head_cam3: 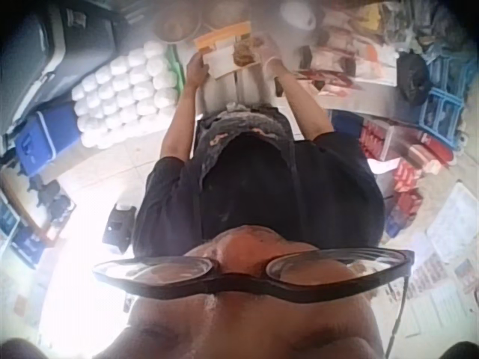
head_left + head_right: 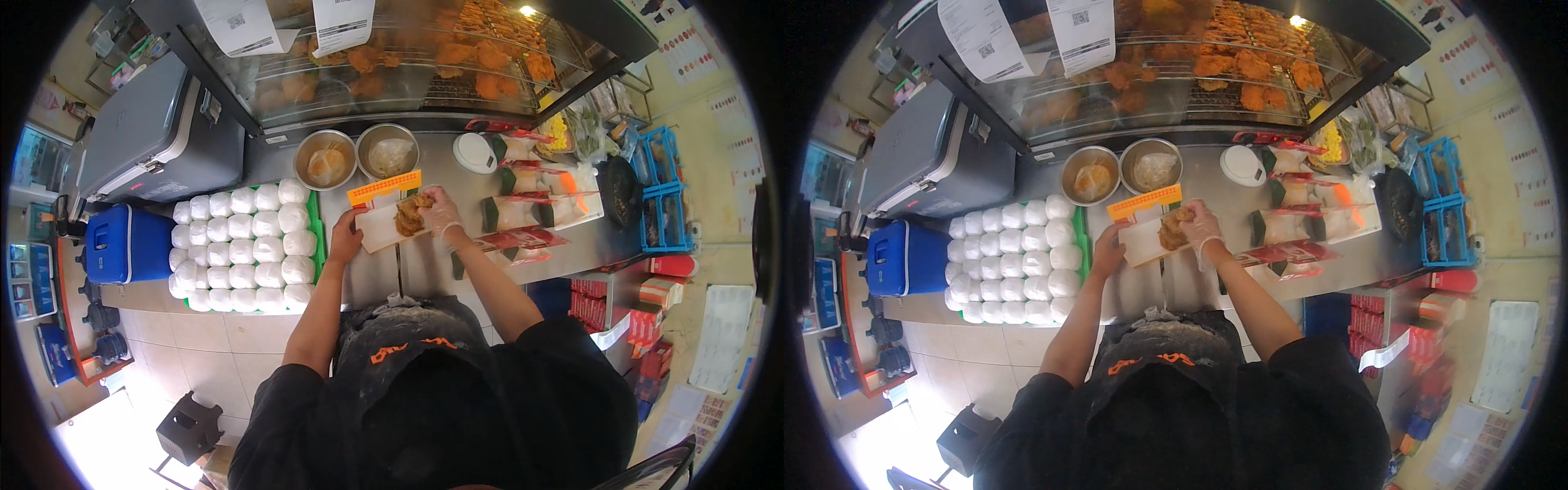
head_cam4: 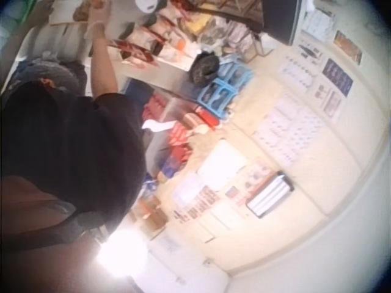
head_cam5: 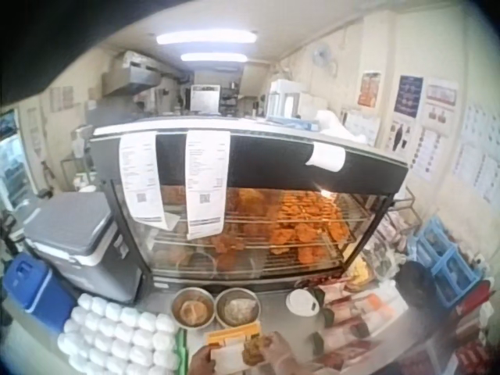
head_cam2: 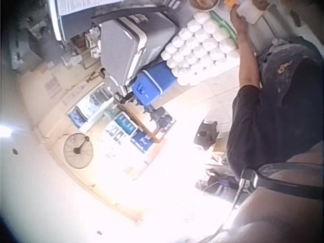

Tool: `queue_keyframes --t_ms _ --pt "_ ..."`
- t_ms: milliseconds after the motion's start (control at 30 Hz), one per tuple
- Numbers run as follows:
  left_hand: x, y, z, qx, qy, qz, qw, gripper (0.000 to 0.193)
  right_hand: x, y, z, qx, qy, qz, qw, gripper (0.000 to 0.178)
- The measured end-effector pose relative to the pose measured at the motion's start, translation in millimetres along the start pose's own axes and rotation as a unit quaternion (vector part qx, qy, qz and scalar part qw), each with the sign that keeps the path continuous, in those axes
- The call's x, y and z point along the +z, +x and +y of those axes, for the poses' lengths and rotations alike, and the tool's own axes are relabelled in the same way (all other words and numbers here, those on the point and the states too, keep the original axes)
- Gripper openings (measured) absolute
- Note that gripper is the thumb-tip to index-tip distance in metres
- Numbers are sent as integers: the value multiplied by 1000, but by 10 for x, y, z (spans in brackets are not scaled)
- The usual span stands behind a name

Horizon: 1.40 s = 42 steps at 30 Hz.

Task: The person assembles food orders by placing fried chicken and buns into paper boxes, adding sauces and toppings, and packing them into bags. They retrieve buns from a cooler and handle various condiments and packaging materials.

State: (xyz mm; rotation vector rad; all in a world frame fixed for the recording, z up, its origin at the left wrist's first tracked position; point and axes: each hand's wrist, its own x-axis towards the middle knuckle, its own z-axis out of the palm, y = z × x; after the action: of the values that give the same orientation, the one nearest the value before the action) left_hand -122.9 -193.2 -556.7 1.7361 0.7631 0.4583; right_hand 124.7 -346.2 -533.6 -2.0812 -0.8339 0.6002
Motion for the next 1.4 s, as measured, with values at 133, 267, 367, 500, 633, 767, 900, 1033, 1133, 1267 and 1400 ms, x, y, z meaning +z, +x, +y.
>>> queue_keyframes --t_ms 133,267,367,500,633,767,900,1033,1133,1267,1400 --pt "14 11 -27 7 -20 -3 1000 57 43 -77 -33 -60 -102 4 993 41" --pt "50 31 -119 100 38 53 993 56 43 -229 -129 -64 -77 9 995 41" --pt "49 13 -96 71 21 43 996 54 -7 -306 -216 -105 -159 -33 981 44" --pt "82 -9 -90 66 23 43 997 54 -114 -415 -349 -126 -310 -64 940 47" --pt "131 -17 -52 69 -9 52 996 55 -118 -420 -198 -88 -327 -96 936 42" --pt "79 50 -75 64 19 20 998 57 -55 -333 -392 -171 -312 -86 931 38" --pt "79 140 -86 86 23 6 996 58 281 -110 -271 -219 -448 -185 847 29" --pt "7 199 -227 122 45 6 991 57 62 -8 -319 -88 -67 -147 983 23" --pt "10 130 -119 94 21 -3 995 55 -286 53 -148 -157 -132 -56 977 23" --pt "-11 103 -51 90 20 1 996 54 -610 104 -232 -49 -164 -7 985 24" --pt "37 100 -124 81 -3 -5 997 54 -270 -115 -487 -286 -206 -123 928 19"
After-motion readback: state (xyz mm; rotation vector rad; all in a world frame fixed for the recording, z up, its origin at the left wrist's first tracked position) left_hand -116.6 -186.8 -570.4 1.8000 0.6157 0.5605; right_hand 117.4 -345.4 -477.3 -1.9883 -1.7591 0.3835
